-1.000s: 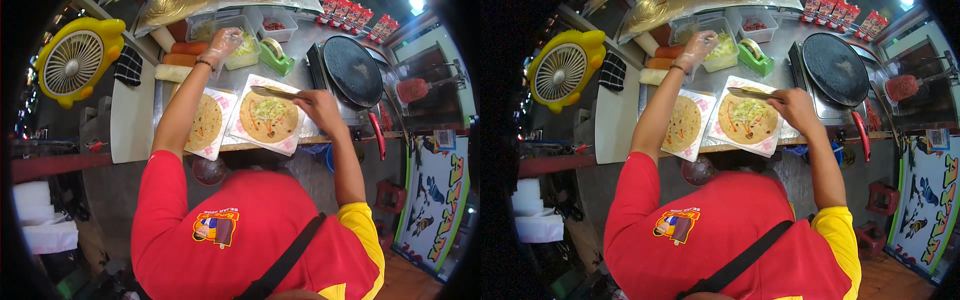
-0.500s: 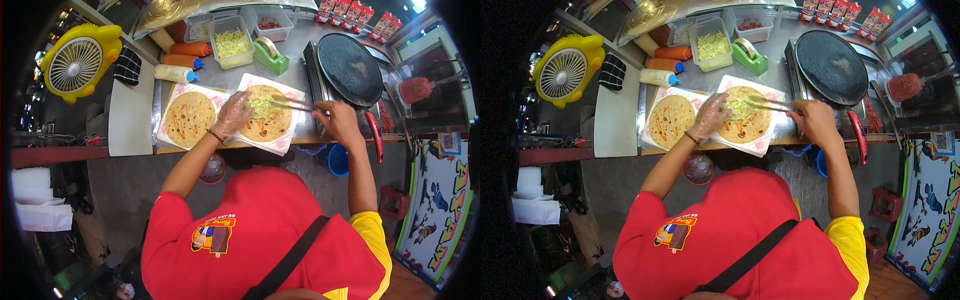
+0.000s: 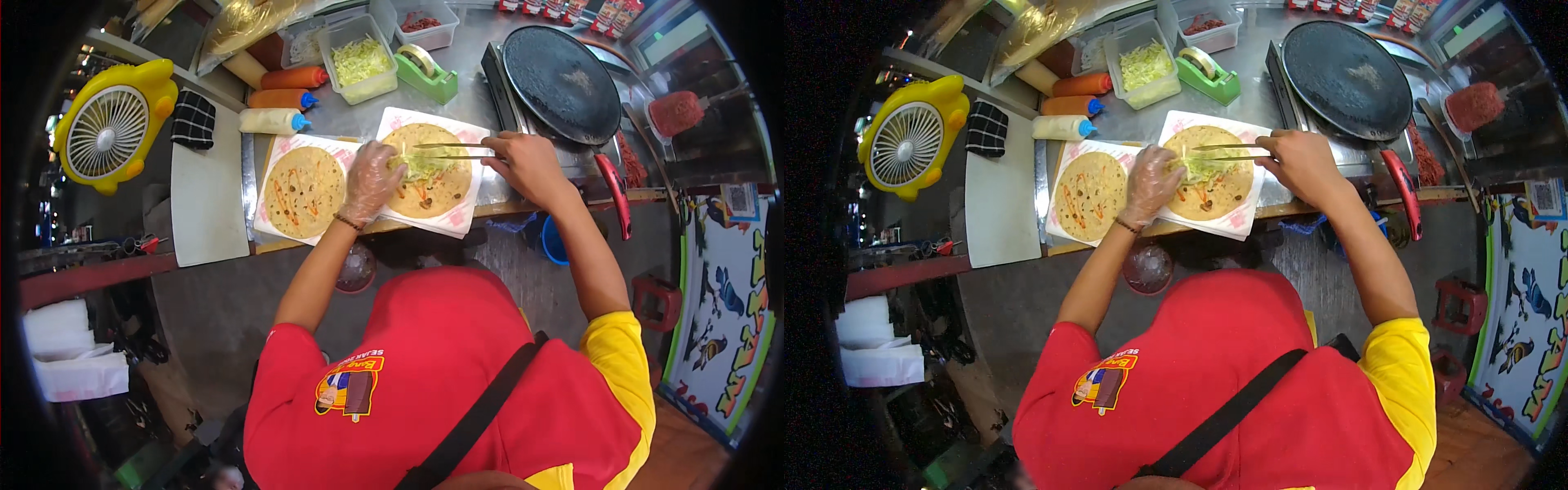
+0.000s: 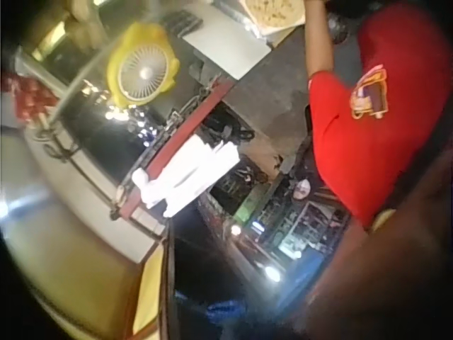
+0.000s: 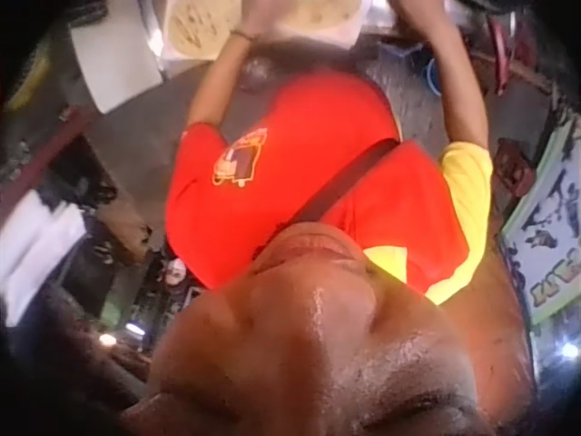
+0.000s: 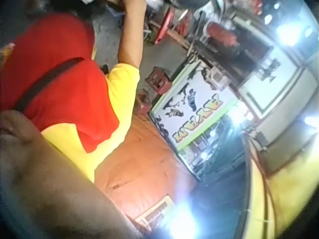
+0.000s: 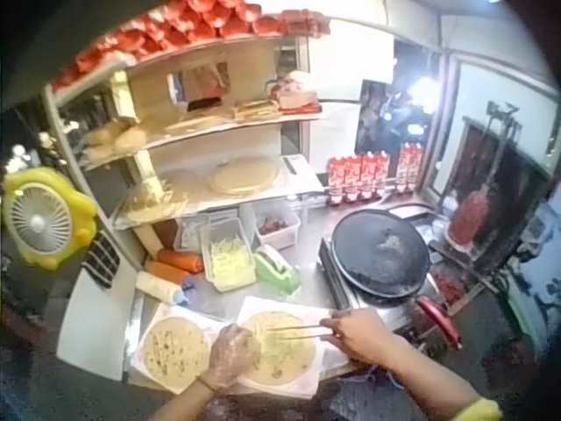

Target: Preparing two kebabs by adding ingredients to tortillas and rolling them.

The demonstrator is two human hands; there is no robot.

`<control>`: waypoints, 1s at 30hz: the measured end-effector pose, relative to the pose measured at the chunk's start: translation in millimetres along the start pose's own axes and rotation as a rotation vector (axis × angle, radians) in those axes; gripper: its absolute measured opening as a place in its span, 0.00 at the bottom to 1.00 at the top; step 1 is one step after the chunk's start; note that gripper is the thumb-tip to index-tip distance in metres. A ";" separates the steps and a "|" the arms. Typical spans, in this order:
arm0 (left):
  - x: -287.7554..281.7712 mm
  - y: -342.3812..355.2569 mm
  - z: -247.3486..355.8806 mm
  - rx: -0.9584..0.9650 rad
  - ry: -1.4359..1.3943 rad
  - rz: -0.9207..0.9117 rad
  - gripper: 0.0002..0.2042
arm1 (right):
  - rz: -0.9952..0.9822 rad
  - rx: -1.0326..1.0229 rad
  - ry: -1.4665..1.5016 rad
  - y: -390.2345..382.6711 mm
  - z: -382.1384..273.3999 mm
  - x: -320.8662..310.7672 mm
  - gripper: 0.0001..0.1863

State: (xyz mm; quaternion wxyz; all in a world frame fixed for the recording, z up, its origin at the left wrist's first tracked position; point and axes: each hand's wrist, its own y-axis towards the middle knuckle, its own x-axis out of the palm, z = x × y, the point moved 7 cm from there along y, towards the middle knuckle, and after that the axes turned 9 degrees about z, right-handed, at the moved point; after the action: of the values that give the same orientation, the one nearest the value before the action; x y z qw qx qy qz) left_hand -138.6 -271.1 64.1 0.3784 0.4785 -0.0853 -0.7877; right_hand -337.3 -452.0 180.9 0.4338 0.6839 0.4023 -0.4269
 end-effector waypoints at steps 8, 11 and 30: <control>17.5 10.3 28.7 0.186 -0.005 -0.055 0.10 | 0.142 0.109 -0.088 -14.3 18.5 -14.3 0.16; 18.5 16.5 43.4 0.255 -0.089 -0.169 0.10 | 0.059 0.099 -0.098 -10.9 9.5 1.1 0.15; -0.8 70.0 8.0 0.113 -0.270 -0.081 0.10 | 0.199 0.436 0.060 -68.7 7.9 -32.0 0.18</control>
State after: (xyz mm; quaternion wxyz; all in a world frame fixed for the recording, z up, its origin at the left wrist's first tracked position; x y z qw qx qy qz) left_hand -108.9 -321.3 103.6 0.3036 0.3921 -0.1602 -0.8535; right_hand -412.5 -444.6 191.5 0.3036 0.8102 0.2439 -0.4380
